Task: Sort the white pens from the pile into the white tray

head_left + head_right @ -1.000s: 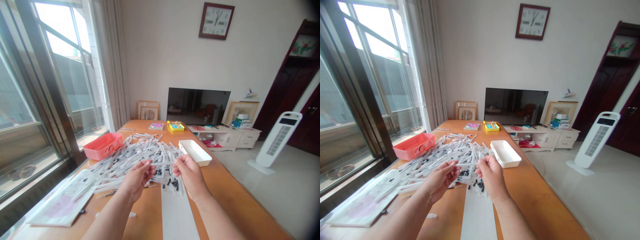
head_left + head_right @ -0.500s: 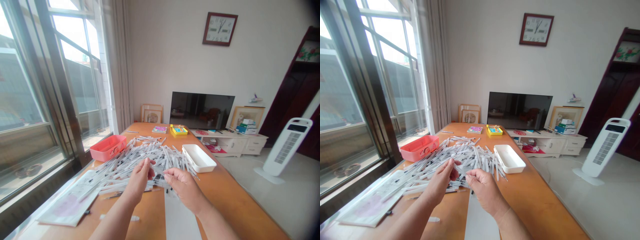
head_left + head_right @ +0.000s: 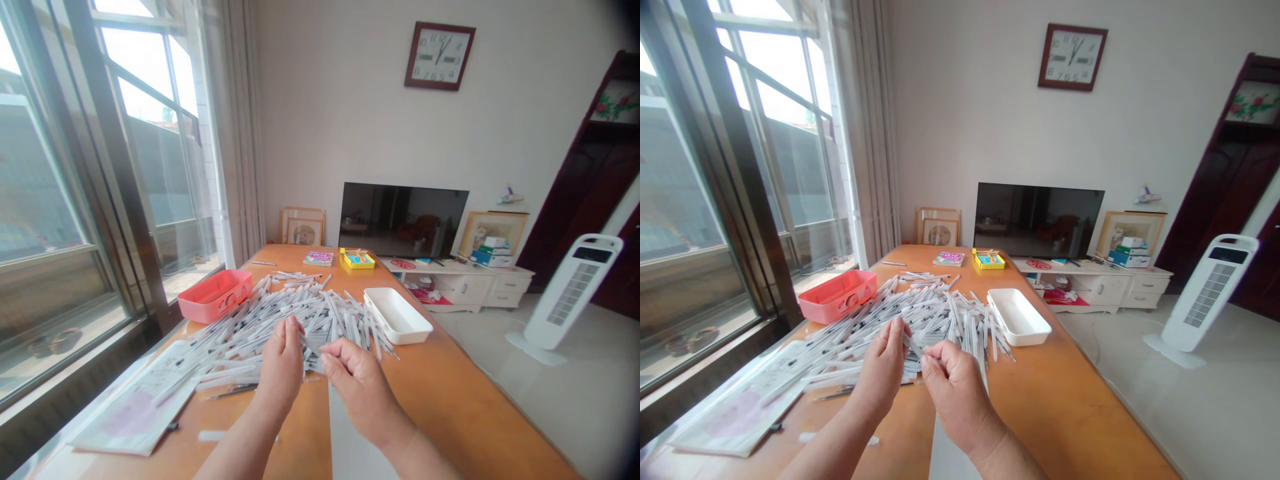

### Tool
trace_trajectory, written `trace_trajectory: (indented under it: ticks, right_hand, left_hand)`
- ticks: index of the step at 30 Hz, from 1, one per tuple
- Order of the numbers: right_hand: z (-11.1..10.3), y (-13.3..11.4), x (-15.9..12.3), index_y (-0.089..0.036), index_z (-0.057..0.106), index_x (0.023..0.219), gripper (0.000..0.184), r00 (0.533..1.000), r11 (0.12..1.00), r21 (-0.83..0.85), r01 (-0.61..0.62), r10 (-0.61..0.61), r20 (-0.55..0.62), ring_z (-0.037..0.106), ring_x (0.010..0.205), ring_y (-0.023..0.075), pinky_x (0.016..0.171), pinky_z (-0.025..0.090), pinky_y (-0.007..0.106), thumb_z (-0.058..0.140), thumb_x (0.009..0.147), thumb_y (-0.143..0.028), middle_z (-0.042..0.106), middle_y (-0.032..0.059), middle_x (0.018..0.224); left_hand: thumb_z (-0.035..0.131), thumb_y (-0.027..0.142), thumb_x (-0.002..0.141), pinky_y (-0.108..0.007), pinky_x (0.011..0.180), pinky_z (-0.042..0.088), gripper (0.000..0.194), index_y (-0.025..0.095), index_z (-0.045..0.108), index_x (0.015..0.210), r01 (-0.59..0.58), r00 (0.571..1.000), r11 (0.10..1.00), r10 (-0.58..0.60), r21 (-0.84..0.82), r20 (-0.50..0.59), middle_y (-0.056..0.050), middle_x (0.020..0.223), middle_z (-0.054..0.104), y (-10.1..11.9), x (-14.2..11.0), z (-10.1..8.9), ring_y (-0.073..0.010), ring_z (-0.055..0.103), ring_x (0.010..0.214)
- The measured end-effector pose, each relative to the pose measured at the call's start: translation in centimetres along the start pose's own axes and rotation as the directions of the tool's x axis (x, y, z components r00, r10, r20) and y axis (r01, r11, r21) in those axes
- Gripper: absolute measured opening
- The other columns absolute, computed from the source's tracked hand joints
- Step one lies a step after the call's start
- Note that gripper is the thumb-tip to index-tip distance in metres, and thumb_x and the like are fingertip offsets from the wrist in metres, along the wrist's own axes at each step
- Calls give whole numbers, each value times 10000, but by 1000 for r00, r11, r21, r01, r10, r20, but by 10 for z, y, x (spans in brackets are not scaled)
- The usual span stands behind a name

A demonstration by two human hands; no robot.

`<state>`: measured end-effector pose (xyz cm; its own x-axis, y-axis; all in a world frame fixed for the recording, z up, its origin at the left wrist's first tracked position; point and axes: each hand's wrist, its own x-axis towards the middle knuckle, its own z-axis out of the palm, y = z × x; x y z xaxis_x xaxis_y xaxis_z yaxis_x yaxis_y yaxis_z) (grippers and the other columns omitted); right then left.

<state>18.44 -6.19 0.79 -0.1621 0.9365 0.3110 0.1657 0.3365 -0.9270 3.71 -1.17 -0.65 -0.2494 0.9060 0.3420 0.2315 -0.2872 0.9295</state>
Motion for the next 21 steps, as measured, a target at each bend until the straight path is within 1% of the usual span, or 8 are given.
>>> trace_trajectory:
  ticks: [4, 9, 18, 21]
  right_hand:
    - [1, 0, 0, -171, 655, 899, 250, 1000, 1000, 15, -13, 14, -13, 373, 597, 115, 589, 350, 246, 552, 929, -397, 457, -41, 643]
    - [0, 1, 2, -164, 651, 883, 262, 999, 998, 53, -33, 34, -12, 383, 618, 119, 588, 345, 247, 572, 918, -411, 462, -34, 659]
    - [1, 4, 4, -153, 644, 881, 267, 999, 992, 117, -48, 49, -2, 357, 617, 110, 582, 320, 245, 578, 918, -409, 435, -43, 652]
    - [-2, 8, 7, -155, 645, 886, 281, 999, 992, 119, -51, 51, 2, 373, 620, 110, 588, 327, 243, 584, 913, -428, 450, -41, 657]
  left_hand:
    - [406, 532, 946, -279, 614, 362, 377, 234, 521, 746, 18, 1000, 1000, -18, -24, -15, 15, 663, 475, 3, -2, 2, -168, 442, 624]
    - [432, 531, 929, -288, 606, 362, 361, 236, 519, 739, 50, 999, 995, -51, -81, -11, 3, 665, 465, 5, -3, 4, -177, 426, 625]
    - [440, 562, 918, -261, 537, 326, 373, 230, 492, 757, 164, 986, 963, -161, -213, 33, 43, 614, 371, 14, -10, 7, -142, 354, 565]
    - [450, 573, 908, -255, 519, 306, 386, 223, 510, 755, 196, 980, 956, -187, -216, 62, 56, 559, 362, 14, -8, 7, -131, 340, 525]
